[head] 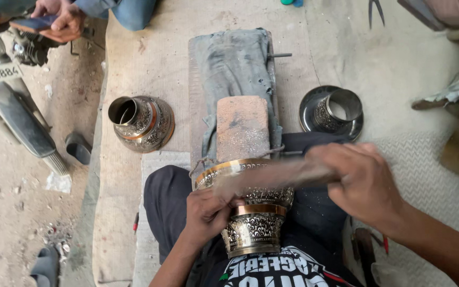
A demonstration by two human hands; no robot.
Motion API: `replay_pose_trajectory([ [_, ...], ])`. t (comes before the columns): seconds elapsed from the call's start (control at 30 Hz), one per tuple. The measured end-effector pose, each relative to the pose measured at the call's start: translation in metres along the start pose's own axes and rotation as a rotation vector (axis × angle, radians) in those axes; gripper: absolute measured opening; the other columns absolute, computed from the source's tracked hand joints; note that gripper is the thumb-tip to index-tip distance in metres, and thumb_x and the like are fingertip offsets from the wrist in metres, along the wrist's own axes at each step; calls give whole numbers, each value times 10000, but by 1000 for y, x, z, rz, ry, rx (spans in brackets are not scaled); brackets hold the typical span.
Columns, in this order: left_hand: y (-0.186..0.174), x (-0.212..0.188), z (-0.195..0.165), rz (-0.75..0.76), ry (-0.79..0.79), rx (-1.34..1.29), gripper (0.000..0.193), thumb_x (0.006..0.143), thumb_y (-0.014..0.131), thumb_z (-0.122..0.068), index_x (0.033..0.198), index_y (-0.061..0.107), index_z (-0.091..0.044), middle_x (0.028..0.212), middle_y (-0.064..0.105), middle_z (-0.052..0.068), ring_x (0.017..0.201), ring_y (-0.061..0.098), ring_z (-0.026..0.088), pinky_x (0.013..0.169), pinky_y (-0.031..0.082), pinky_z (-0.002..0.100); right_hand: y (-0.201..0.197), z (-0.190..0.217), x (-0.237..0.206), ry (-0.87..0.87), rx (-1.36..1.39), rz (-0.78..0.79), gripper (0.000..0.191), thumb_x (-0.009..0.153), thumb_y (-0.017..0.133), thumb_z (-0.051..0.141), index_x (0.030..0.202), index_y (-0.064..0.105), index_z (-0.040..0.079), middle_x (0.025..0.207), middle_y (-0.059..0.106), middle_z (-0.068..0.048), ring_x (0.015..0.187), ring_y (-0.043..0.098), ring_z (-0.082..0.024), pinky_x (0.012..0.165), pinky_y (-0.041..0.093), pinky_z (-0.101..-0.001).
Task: The person sits on the floor with an engraved brass pot resting on a padded board on their lap. They hold a small punch against the pot's surface and strike it with a wooden mallet, working around the vessel to chase decorative patterns, occasionally repositioning the pot and the punch.
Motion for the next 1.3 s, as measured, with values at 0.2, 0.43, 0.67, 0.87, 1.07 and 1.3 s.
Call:
replay_pose_trajectory([
  [0.2,-1,-2,5,19,-62,-38,364,784,735,72,1104,785,-95,830,791,51,695,770,138,644,585,273,0,6,8,-82,36,-40,389,744,709,3,1099,717,161,1013,777,5,846,698,-130,817,534,-405],
  [0.43,-8,-2,2,-54,26,-55,405,767,688,94,1105,764,-117,893,795,45,787,794,153,724,624,279,1,1,15,-57,-153,27,384,725,678,-13,1052,738,178,863,782,-2,702,702,-134,811,522,-384],
  [0.67,-9,-2,1,-10,11,-79,426,759,663,112,1100,771,-119,896,793,44,767,786,155,728,627,291,1,4,19,-98,-39,-21,504,676,613,-21,1137,708,161,877,775,-10,697,709,-147,827,515,-414],
  [0.87,-11,-11,11,-93,-1,-71,426,742,636,100,1065,767,-145,891,799,31,757,789,132,709,621,270,9,1,24,51,88,67,458,758,612,-1,1149,709,216,850,773,35,593,666,-110,695,547,-337],
  [1.07,-5,-16,21,-78,-18,-112,446,782,625,119,1070,756,-195,903,806,18,744,790,107,719,652,257,11,6,28,-8,137,21,448,825,612,22,1222,688,216,867,761,46,641,658,-91,607,531,-353],
  [1.3,-13,-19,15,-144,29,-112,504,756,613,134,1180,741,-107,934,795,42,826,797,156,778,640,295,3,21,35,-137,-74,37,471,773,666,9,1206,691,194,891,758,4,705,670,-112,672,496,-381],
])
Point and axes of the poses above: each hand's wrist, its own x-axis towards the middle knuckle, its own y-axis out of the palm, z = x × y, the point moved 4 cm from there along x, towards the middle knuckle
